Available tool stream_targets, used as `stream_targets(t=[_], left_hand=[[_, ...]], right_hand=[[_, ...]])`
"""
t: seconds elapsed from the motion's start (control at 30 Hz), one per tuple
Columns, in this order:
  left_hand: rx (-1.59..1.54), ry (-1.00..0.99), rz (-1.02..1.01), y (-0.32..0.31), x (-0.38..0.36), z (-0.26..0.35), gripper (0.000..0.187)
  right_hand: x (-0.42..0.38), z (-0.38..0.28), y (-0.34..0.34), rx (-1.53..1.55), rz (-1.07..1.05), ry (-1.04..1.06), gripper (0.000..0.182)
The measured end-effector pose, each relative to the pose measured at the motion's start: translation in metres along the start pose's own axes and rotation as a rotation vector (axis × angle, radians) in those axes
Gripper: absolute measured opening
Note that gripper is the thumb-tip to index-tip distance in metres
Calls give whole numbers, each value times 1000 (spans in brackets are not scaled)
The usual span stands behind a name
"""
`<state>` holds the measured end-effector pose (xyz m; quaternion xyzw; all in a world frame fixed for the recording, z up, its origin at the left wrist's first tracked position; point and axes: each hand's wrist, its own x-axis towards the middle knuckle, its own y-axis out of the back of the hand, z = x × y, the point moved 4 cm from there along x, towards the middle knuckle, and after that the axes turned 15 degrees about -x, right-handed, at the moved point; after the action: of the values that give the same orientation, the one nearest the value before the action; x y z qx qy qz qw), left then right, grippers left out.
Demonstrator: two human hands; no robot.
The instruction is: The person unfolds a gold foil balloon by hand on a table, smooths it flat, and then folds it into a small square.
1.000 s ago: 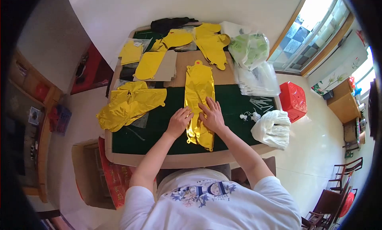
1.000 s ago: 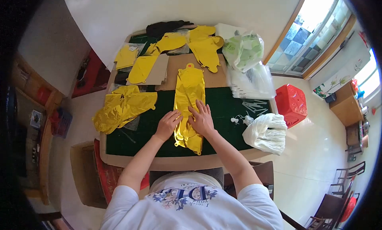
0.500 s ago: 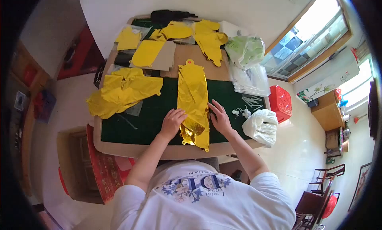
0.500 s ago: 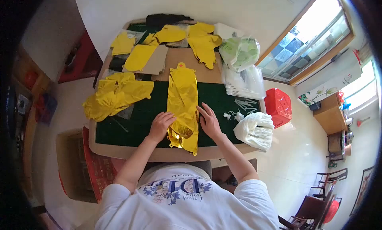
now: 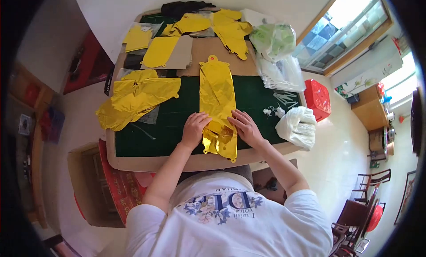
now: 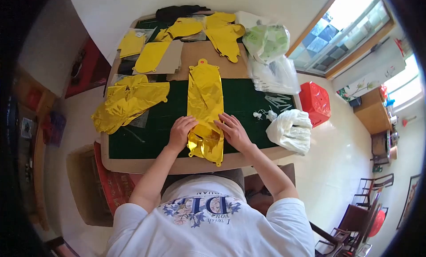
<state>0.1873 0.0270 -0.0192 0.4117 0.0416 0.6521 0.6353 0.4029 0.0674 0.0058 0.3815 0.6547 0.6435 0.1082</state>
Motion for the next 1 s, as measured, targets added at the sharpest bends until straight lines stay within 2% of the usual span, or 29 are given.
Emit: stream_targets(t=[0.2, 0.4, 0.47, 0.7, 0.77, 1.0], left_hand=[[27, -51, -5, 1, 1, 4, 22], [-32, -51, -32, 6, 6, 8, 22], [-93, 12, -58, 5, 5, 4, 22], [-51, -51, -67, 4, 6, 6, 24], [-103, 8, -47, 5, 7, 7, 24], [-89, 11, -66, 5, 8, 8, 23]], right_hand=[[1, 1, -5, 32, -94, 59, 42], [1, 6, -12, 219, 15, -87, 35], [1, 5, -13, 240, 53, -88, 35], [0, 4, -5, 275, 29, -121, 48], [1, 4, -3, 274, 3, -61, 56], [1, 4, 1, 279, 4, -62, 59]])
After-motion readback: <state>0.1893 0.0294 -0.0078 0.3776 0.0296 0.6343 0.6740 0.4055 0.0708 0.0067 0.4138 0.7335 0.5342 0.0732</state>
